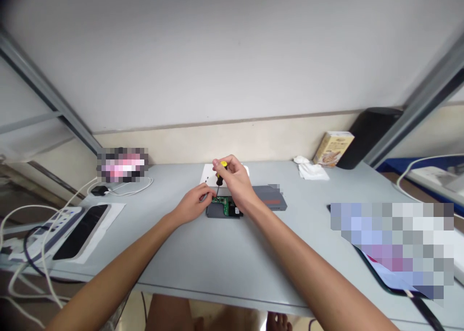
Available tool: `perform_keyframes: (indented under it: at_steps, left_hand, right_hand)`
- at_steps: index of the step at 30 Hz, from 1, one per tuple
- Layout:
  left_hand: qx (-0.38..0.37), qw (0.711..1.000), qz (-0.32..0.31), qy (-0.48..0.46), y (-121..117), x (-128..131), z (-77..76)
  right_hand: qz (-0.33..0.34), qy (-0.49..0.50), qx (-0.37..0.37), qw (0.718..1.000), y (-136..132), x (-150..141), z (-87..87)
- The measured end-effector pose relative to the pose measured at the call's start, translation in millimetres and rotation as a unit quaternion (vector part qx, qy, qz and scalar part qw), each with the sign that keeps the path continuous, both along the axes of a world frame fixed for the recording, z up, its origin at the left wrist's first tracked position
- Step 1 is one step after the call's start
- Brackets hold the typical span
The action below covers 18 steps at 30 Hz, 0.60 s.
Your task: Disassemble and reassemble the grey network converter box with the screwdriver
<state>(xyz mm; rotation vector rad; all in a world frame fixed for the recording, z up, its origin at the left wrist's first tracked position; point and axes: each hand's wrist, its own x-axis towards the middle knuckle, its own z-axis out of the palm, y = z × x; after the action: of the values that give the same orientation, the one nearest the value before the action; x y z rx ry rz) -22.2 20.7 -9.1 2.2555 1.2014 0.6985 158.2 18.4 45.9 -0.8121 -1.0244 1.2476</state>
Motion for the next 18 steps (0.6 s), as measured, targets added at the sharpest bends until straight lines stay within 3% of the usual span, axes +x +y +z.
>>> perform_keyframes:
  at_steps: [6, 12, 15, 18]
  left_hand:
    - [0.0, 1.0, 0.002, -0.004, 2.0, -1.9, -3.6]
    - [-0.015, 1.0, 0.003, -0.007, 0.3, -2.7, -2.2]
    - [-0.025, 1.0, 0.002, -0.013, -1.3, -1.9, 0.4]
    - [-0.028, 0.999, -0.001, -0.018, -1.6, -1.6, 1.8]
  right_hand:
    - [-0.066, 0.041, 0.015, 0.997, 0.7, 1.2, 7.7]
    - [-0.123, 0.086, 0.046, 0.988, -1.0, 38.2, 43.8]
    - [-0.108, 0.044, 0.05, 0.992, -11.8, 63.2, 56.6]
    - [-0.079, -0.119, 0.046, 0.989, -24.5, 87.2, 60.1]
